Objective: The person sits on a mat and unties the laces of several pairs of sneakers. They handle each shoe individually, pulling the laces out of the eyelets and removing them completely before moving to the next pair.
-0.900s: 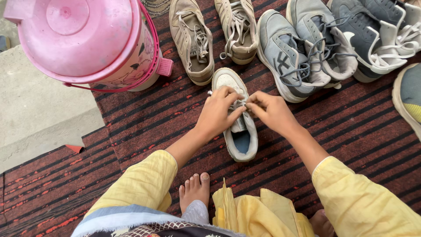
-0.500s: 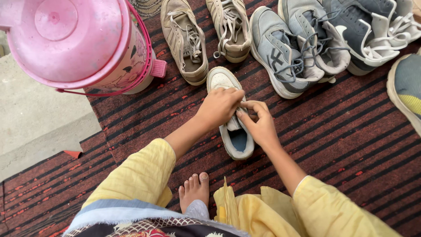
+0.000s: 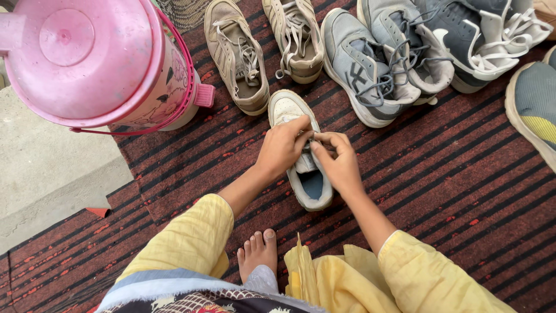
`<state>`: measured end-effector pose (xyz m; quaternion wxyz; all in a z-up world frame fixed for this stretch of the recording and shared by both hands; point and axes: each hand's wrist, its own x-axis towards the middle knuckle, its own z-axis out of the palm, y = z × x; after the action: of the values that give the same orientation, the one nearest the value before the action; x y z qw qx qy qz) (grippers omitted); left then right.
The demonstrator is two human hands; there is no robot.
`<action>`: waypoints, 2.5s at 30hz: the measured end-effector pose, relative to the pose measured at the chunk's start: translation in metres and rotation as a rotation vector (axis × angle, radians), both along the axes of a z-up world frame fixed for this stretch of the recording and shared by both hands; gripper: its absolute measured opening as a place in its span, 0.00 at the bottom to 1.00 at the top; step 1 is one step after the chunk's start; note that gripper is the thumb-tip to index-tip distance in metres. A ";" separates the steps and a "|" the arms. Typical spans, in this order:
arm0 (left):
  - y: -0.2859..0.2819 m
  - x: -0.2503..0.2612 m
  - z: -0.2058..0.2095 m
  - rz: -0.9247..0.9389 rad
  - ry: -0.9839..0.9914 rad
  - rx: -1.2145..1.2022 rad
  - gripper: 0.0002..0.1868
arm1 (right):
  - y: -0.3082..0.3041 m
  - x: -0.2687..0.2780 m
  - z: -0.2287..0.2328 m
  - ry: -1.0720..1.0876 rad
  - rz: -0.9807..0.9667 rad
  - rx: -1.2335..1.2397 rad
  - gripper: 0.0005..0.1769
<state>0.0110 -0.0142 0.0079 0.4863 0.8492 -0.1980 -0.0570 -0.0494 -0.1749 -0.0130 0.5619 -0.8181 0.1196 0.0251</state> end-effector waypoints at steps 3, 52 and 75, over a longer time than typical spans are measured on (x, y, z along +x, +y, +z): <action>0.001 0.001 -0.004 -0.025 -0.087 0.041 0.07 | -0.008 0.017 0.003 0.017 0.073 -0.085 0.10; 0.006 -0.007 -0.027 -0.060 -0.053 0.015 0.13 | -0.036 0.026 -0.011 0.121 0.163 0.114 0.13; 0.013 -0.003 -0.019 -0.155 -0.032 0.019 0.24 | -0.020 0.044 0.010 0.303 -0.301 0.424 0.07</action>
<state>0.0084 -0.0010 -0.0113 0.4692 0.8366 -0.2705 -0.0826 -0.0058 -0.1946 -0.0033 0.6934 -0.6424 0.3143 0.0876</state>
